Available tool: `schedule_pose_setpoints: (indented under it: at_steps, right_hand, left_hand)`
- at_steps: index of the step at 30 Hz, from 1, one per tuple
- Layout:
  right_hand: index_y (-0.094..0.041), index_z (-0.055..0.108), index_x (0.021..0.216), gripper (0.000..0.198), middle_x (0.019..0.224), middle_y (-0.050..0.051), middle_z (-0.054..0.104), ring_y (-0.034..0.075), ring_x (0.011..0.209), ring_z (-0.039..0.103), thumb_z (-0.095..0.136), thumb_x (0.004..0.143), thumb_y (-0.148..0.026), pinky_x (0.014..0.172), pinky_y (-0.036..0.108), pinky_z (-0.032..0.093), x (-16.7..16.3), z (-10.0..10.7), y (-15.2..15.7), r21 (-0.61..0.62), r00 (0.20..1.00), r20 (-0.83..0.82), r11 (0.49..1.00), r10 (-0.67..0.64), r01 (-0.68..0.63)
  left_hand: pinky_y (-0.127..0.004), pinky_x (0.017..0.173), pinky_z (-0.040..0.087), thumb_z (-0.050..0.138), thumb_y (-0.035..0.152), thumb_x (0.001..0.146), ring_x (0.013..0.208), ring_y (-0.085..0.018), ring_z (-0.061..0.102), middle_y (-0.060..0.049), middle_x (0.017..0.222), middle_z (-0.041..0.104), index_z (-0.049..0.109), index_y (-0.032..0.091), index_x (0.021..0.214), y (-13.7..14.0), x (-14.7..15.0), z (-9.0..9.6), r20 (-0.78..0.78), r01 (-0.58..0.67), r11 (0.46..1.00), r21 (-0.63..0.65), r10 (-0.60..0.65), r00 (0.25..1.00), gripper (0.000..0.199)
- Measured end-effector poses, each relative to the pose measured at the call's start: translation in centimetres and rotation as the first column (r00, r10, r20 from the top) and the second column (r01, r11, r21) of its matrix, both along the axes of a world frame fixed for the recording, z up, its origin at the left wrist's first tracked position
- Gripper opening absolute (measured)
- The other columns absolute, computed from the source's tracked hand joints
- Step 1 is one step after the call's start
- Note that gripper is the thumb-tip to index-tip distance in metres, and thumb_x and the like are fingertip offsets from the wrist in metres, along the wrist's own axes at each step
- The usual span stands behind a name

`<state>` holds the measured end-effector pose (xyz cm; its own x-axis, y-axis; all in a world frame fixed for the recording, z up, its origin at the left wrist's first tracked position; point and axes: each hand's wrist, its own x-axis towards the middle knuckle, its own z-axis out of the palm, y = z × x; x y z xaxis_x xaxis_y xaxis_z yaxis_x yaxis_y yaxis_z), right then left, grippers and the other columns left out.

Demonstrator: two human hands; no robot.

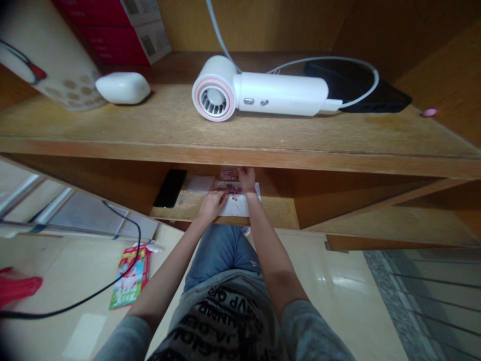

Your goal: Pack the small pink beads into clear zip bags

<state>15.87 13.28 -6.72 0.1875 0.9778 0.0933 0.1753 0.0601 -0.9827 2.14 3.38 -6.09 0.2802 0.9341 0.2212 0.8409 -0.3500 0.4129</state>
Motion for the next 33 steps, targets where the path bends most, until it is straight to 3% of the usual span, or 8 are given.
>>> schedule_pose_setpoints:
  at_steps: [7, 14, 17, 21, 24, 27, 29, 33]
  right_hand:
    - [-0.023, 0.067, 0.075, 0.008, 0.083, 0.004, 0.069, 0.021, 0.088, 0.06, 0.06, 0.073, -0.026, 0.091, 0.037, 0.037, 0.9, 1.0, -0.2, 0.118, 0.864, 0.494, 0.978, 0.094, -0.174]
    - [-0.021, 0.067, 0.072, 0.015, 0.081, 0.004, 0.07, 0.019, 0.086, 0.061, 0.054, 0.078, -0.026, 0.09, 0.036, 0.037, 0.7, 1.1, -0.5, 0.092, 0.833, 0.543, 0.979, 0.103, -0.181]
    - [-0.021, 0.067, 0.071, 0.016, 0.081, 0.004, 0.069, 0.019, 0.085, 0.061, 0.053, 0.078, -0.027, 0.089, 0.036, 0.038, 0.7, 1.4, -0.6, 0.106, 0.869, 0.486, 0.98, 0.098, -0.17]
    - [-0.021, 0.066, 0.071, 0.017, 0.08, 0.005, 0.068, 0.021, 0.086, 0.061, 0.054, 0.078, -0.031, 0.083, 0.035, 0.043, 0.7, 2.5, -1.4, 0.165, 0.954, 0.295, 0.98, 0.063, -0.115]
    - [-0.021, 0.065, 0.072, 0.016, 0.077, 0.003, 0.067, 0.02, 0.08, 0.061, 0.056, 0.078, -0.033, 0.077, 0.034, 0.046, 0.8, 3.7, -3.1, 0.216, 0.992, 0.102, 0.972, 0.076, -0.097]
    - [-0.023, 0.064, 0.078, 0.012, 0.082, 0.002, 0.067, 0.017, 0.08, 0.061, 0.056, 0.077, -0.032, 0.076, 0.032, 0.046, 1.1, 4.8, -5.8, 0.237, 0.988, -0.05, 0.963, 0.143, -0.127]
    - [-0.024, 0.063, 0.08, 0.011, 0.084, 0.002, 0.066, 0.017, 0.081, 0.061, 0.055, 0.076, -0.03, 0.078, 0.032, 0.046, 1.4, 5.0, -7.6, 0.209, 0.978, -0.132, 0.969, 0.162, -0.132]
    - [-0.025, 0.058, 0.082, 0.011, 0.089, 0.002, 0.065, 0.018, 0.087, 0.061, 0.055, 0.071, -0.025, 0.077, 0.031, 0.047, 1.9, 4.3, -10.2, 0.151, 0.921, -0.347, 0.98, 0.175, -0.129]
  left_hand:
    - [-0.03, 0.082, 0.045, 0.041, 0.027, 0.089, 0.089, -0.018, 0.059, -0.009, 0.095, 0.066, 0.061, 0.016, 0.1, -0.3, 0.1, 0.3, 0.076, 0.002, 1.0, 0.026, -0.004, 0.997, 0.026]
    - [-0.031, 0.079, 0.045, 0.042, 0.03, 0.088, 0.085, -0.019, 0.06, -0.009, 0.092, 0.066, 0.063, 0.015, 0.094, -0.7, -0.2, 0.8, 0.123, -0.019, 0.999, 0.035, 0.015, 0.992, 0.026]
    - [-0.031, 0.078, 0.046, 0.047, 0.031, 0.085, 0.082, -0.018, 0.061, -0.009, 0.09, 0.067, 0.064, 0.015, 0.091, -0.7, -0.2, 1.0, 0.277, -0.054, 0.998, -0.01, 0.055, 0.959, 0.024]
    - [-0.027, 0.067, 0.048, 0.051, 0.034, 0.082, 0.069, -0.015, 0.061, -0.007, 0.082, 0.068, 0.064, 0.014, 0.086, -0.1, 0.1, 0.9, 0.625, -0.107, 0.969, -0.222, 0.226, 0.747, 0.024]
    - [-0.025, 0.06, 0.049, 0.043, 0.047, 0.084, 0.065, -0.014, 0.062, -0.008, 0.084, 0.068, 0.063, 0.013, 0.086, 0.4, 0.0, 1.0, 0.82, -0.02, 0.901, -0.434, 0.404, 0.406, 0.04]
    - [-0.024, 0.056, 0.05, 0.026, 0.061, 0.084, 0.062, -0.013, 0.062, -0.011, 0.085, 0.068, 0.062, 0.012, 0.088, 0.6, -0.6, 1.5, 0.821, 0.214, 0.795, -0.568, 0.564, 0.087, 0.061]
    - [-0.023, 0.05, 0.05, 0.025, 0.064, 0.083, 0.056, -0.012, 0.061, -0.011, 0.079, 0.068, 0.062, 0.011, 0.084, 0.4, -1.0, 2.0, 0.773, 0.33, 0.724, -0.605, 0.634, 0.027, 0.065]
    - [-0.017, 0.043, 0.046, 0.054, 0.048, 0.079, 0.046, -0.007, 0.056, -0.007, 0.074, 0.067, 0.063, 0.012, 0.082, -0.8, -1.2, 2.5, 0.764, 0.412, 0.666, -0.622, 0.632, 0.13, 0.037]
